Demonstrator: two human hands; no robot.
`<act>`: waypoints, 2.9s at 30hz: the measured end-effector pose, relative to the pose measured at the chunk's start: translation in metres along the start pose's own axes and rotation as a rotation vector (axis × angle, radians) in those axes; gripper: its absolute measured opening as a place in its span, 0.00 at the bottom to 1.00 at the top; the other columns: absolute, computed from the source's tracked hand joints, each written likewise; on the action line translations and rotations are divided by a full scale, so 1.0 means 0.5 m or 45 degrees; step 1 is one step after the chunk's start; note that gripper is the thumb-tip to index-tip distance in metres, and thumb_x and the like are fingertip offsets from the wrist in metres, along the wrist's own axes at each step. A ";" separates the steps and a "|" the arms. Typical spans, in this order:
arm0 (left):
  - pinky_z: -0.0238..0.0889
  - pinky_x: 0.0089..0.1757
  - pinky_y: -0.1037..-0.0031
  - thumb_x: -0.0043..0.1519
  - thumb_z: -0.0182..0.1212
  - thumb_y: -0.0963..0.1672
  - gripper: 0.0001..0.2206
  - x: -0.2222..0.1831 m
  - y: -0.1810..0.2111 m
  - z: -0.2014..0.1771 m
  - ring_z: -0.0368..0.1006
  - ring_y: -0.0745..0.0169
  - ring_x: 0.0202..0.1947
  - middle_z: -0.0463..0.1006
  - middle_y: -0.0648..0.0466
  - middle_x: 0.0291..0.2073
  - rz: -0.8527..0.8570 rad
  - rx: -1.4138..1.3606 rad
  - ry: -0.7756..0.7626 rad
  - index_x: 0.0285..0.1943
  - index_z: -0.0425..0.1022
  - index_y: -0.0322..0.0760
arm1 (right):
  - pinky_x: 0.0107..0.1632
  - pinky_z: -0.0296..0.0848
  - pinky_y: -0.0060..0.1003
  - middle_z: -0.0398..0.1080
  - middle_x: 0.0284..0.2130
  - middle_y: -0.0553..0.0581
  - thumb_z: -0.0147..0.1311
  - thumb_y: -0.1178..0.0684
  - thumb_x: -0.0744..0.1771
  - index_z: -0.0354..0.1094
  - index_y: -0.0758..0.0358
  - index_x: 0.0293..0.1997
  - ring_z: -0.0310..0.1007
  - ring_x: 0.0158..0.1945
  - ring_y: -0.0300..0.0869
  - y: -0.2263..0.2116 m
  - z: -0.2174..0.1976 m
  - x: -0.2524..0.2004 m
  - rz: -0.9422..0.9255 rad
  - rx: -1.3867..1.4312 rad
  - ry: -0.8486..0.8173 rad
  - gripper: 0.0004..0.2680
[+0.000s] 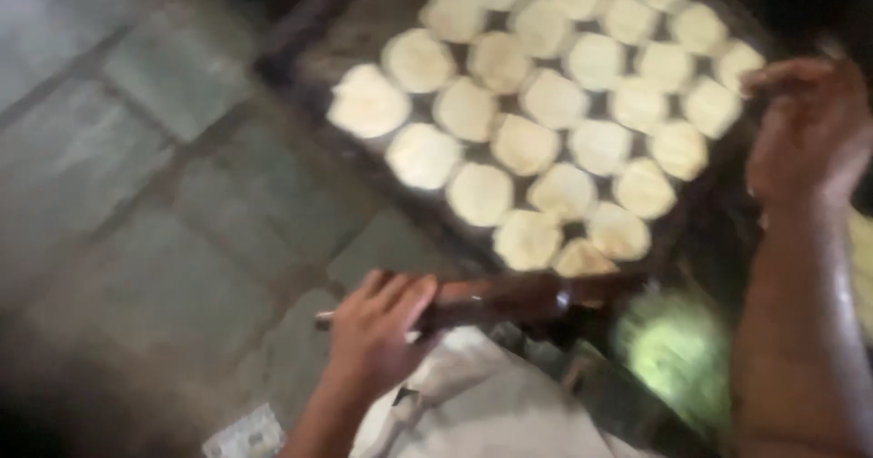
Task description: The recorder is flattening small balls of dough with a rolling pin and placing them on a tray.
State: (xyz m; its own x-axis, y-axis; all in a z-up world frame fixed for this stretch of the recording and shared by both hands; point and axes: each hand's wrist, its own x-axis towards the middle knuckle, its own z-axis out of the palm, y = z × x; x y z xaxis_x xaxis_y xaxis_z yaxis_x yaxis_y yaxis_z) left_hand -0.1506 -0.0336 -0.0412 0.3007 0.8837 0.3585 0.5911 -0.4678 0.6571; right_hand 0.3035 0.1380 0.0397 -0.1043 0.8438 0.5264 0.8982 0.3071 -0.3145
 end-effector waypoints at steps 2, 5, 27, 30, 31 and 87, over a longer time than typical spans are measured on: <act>0.70 0.38 0.61 0.41 0.77 0.45 0.26 0.027 0.017 0.004 0.75 0.48 0.41 0.80 0.52 0.41 -0.001 -0.012 0.033 0.50 0.76 0.37 | 0.60 0.78 0.37 0.74 0.49 0.57 0.36 0.69 0.68 0.61 0.64 0.56 0.77 0.51 0.45 0.152 -0.120 -0.102 0.107 0.191 0.062 0.13; 0.70 0.38 0.62 0.40 0.77 0.42 0.27 0.081 0.059 0.031 0.76 0.49 0.41 0.81 0.52 0.42 0.070 -0.044 0.036 0.50 0.76 0.36 | 0.54 0.77 0.43 0.74 0.50 0.60 0.49 0.64 0.72 0.67 0.60 0.56 0.78 0.49 0.50 0.184 -0.218 -0.188 0.336 -0.291 -0.015 0.08; 0.72 0.40 0.60 0.46 0.79 0.45 0.28 0.252 0.382 0.305 0.76 0.45 0.44 0.80 0.50 0.45 0.395 -0.033 -0.223 0.56 0.76 0.36 | 0.76 0.51 0.62 0.63 0.65 0.65 0.43 0.45 0.70 0.53 0.64 0.76 0.61 0.70 0.58 -0.023 -0.266 -0.767 0.691 -0.340 -0.041 0.24; 0.71 0.46 0.59 0.47 0.78 0.47 0.28 0.266 0.428 0.376 0.75 0.45 0.46 0.79 0.51 0.46 0.514 0.028 -0.199 0.57 0.76 0.37 | 0.66 0.47 0.63 0.59 0.67 0.78 0.51 0.39 0.64 0.52 0.71 0.72 0.57 0.69 0.66 -0.056 -0.241 -0.770 0.675 -0.599 -0.397 0.31; 0.71 0.46 0.60 0.50 0.76 0.48 0.28 0.277 0.444 0.402 0.74 0.46 0.48 0.79 0.52 0.47 0.537 0.090 -0.289 0.59 0.75 0.39 | 0.67 0.46 0.64 0.62 0.66 0.77 0.51 0.40 0.64 0.54 0.70 0.71 0.57 0.69 0.65 -0.051 -0.246 -0.774 0.622 -0.610 -0.460 0.30; 0.67 0.36 0.64 0.45 0.75 0.47 0.25 -0.063 0.026 -0.005 0.74 0.53 0.41 0.78 0.57 0.38 -0.128 0.123 0.050 0.52 0.75 0.40 | 0.53 0.66 0.70 0.75 0.35 0.67 0.54 0.48 0.71 0.74 0.61 0.45 0.75 0.46 0.63 0.025 0.561 0.351 -0.704 -0.635 0.070 0.08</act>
State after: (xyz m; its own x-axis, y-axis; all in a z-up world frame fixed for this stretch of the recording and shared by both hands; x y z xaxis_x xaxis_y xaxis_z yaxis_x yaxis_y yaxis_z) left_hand -0.1545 -0.0677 -0.0423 0.2081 0.9240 0.3210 0.6868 -0.3716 0.6247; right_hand 0.1767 0.4134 -0.0934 -0.5874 0.5965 0.5469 0.8093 0.4336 0.3963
